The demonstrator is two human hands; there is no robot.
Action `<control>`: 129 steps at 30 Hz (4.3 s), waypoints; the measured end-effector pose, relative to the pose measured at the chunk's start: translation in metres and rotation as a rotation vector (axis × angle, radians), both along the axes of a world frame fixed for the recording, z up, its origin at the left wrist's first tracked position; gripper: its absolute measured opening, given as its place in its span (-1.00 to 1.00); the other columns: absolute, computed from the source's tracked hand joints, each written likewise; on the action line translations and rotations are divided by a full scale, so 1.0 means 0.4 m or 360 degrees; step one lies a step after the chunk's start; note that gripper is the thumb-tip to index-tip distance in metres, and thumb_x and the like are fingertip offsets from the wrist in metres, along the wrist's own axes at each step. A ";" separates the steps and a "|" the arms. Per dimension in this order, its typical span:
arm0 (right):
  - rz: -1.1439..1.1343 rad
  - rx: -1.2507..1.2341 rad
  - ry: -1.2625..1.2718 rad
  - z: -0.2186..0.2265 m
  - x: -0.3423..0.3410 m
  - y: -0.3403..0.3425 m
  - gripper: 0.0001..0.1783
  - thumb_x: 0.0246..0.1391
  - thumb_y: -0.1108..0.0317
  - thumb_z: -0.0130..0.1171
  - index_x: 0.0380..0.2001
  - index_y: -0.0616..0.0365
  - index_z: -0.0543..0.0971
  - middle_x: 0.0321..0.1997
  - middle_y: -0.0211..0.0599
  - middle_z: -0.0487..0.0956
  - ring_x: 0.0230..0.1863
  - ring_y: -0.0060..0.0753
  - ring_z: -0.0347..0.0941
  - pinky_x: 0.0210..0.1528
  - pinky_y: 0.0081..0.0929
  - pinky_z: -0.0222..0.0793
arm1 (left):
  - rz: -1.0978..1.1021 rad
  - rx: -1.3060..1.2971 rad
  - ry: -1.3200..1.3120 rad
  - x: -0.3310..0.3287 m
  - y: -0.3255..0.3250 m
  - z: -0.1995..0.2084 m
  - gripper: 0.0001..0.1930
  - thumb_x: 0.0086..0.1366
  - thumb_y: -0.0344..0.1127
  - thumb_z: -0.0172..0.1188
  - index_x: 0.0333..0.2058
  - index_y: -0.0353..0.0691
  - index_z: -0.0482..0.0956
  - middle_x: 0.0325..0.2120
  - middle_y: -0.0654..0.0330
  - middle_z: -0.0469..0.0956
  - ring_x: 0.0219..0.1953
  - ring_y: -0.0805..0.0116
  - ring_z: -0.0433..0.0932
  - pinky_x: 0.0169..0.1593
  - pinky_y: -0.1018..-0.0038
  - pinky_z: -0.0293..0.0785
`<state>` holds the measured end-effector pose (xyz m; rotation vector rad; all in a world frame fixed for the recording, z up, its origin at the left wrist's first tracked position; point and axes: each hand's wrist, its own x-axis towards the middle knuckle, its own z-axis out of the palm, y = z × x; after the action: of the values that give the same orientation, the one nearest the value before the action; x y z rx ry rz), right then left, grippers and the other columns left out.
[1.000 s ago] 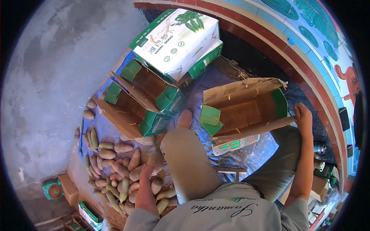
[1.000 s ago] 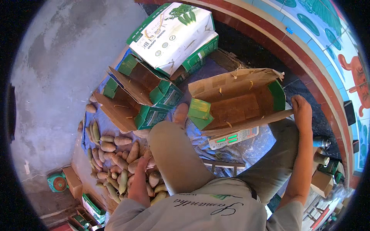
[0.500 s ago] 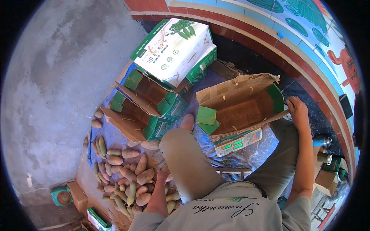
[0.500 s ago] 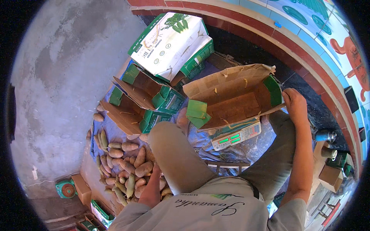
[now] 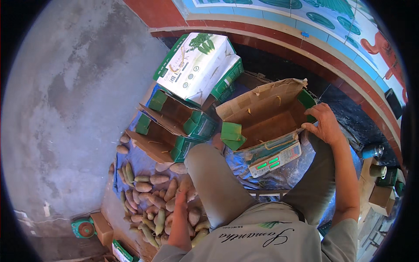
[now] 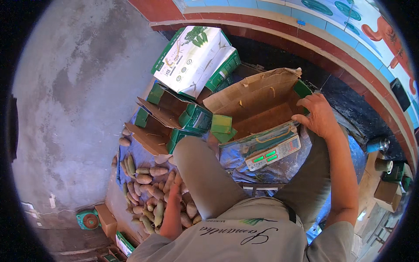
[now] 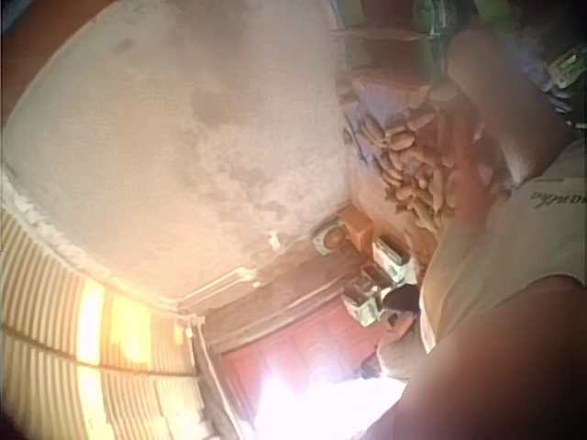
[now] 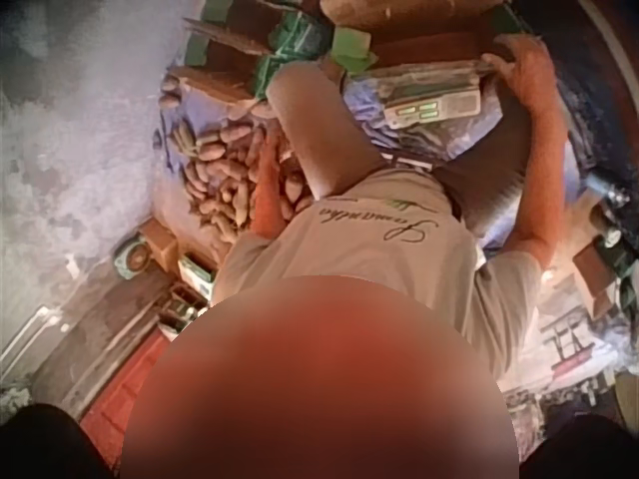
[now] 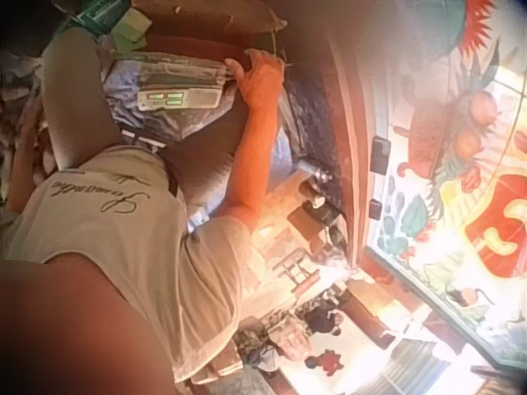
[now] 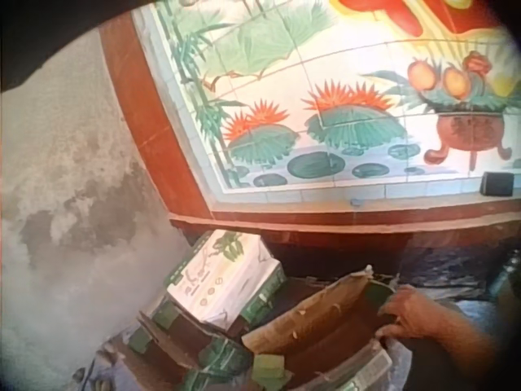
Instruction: Sort and pack large tubers/vegetables into cardboard boxes on a weighing scale.
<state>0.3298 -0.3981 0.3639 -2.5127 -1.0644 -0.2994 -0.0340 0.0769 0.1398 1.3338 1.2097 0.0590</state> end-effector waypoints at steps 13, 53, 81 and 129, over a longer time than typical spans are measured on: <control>0.0006 -0.0331 0.0135 -0.060 -0.013 0.004 -0.69 -0.30 0.24 0.31 -0.45 0.13 0.50 -0.43 -0.22 0.51 -0.29 -0.14 0.47 -0.21 -0.25 0.35 | -0.0128 0.0158 -0.1110 0.329 -0.141 0.571 -0.39 0.05 -0.29 0.26 0.07 -0.30 0.25 -0.07 0.07 0.41 -0.09 0.24 0.45 -0.08 0.35 0.45; 0.0137 -0.0399 0.0019 -0.083 -0.019 -0.044 -0.94 -0.14 0.33 0.13 -0.58 0.03 0.51 -0.53 -0.34 0.48 -0.36 -0.27 0.45 -0.27 -0.34 0.35 | -0.2393 0.0941 0.0432 0.939 -0.576 0.247 -0.34 -0.11 -0.03 0.35 0.00 -0.15 0.44 -0.08 -0.01 0.48 -0.05 0.09 0.46 -0.02 0.33 0.39; 0.0039 -0.0268 0.0077 -0.055 -0.011 0.022 -0.88 -0.24 0.38 0.23 -0.55 0.11 0.52 -0.51 -0.27 0.47 -0.34 -0.16 0.42 -0.24 -0.27 0.33 | -0.2705 0.0718 -0.0471 0.760 -0.459 0.491 -0.53 0.14 0.01 0.15 -0.08 -0.20 0.50 -0.31 -0.01 0.57 -0.22 0.08 0.53 -0.11 0.32 0.41; 0.0007 -0.0201 0.0041 -0.025 -0.017 -0.003 -0.92 -0.20 0.46 0.15 -0.51 0.10 0.51 -0.51 -0.27 0.46 -0.36 -0.14 0.41 -0.26 -0.25 0.32 | -0.2642 0.1375 -0.0507 0.707 -0.479 0.504 -0.73 0.21 -0.15 0.04 -0.46 -0.27 0.48 -0.57 -0.08 0.49 -0.44 -0.09 0.48 -0.33 0.11 0.36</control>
<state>0.3230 -0.3992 0.3538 -2.6174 -1.1106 -0.2040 0.2489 -0.1145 0.3412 2.5720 -0.5485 -0.4186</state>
